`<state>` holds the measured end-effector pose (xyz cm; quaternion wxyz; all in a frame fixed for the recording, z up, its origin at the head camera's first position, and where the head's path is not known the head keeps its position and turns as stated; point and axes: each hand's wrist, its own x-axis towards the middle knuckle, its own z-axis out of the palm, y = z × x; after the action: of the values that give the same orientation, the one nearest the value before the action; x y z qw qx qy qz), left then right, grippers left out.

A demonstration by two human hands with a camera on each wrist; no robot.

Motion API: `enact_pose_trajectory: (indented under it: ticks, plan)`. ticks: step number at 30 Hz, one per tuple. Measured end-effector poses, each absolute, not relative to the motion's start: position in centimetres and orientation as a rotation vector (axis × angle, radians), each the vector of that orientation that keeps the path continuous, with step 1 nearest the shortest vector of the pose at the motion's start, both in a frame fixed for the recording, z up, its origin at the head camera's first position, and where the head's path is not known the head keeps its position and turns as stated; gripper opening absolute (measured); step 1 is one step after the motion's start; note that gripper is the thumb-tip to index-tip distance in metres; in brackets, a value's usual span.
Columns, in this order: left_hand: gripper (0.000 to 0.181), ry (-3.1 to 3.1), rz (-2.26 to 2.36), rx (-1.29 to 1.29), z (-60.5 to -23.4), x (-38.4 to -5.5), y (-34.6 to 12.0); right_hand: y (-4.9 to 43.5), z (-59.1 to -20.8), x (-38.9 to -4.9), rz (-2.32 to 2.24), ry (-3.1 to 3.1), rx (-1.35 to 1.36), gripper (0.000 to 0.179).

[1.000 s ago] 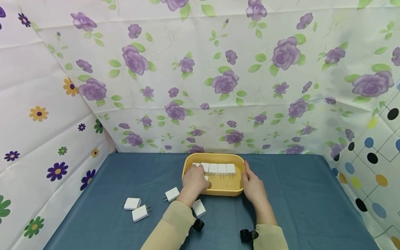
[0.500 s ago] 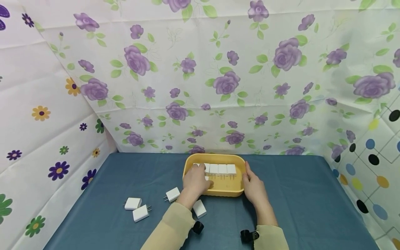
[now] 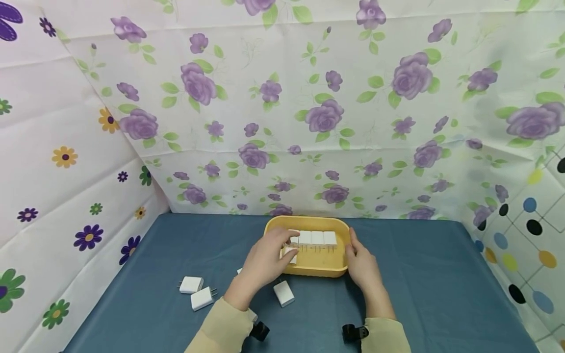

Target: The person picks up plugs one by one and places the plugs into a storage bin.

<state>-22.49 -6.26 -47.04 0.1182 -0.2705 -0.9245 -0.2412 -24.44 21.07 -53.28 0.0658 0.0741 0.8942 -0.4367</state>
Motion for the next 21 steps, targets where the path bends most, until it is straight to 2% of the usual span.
enact_pose_trajectory:
  ticks: [8, 21]
  plan:
    - [0.031, -2.694, -0.584, -1.361, -47.9, -20.3, -7.1, 21.0, -53.4, -24.3, -1.3, 2.716, 0.212, 0.061]
    - [0.042, -2.981, -0.554, -1.376, -48.6, -19.9, -7.3, 21.1, -53.4, -24.3, -1.308, 2.712, 0.22, 0.061]
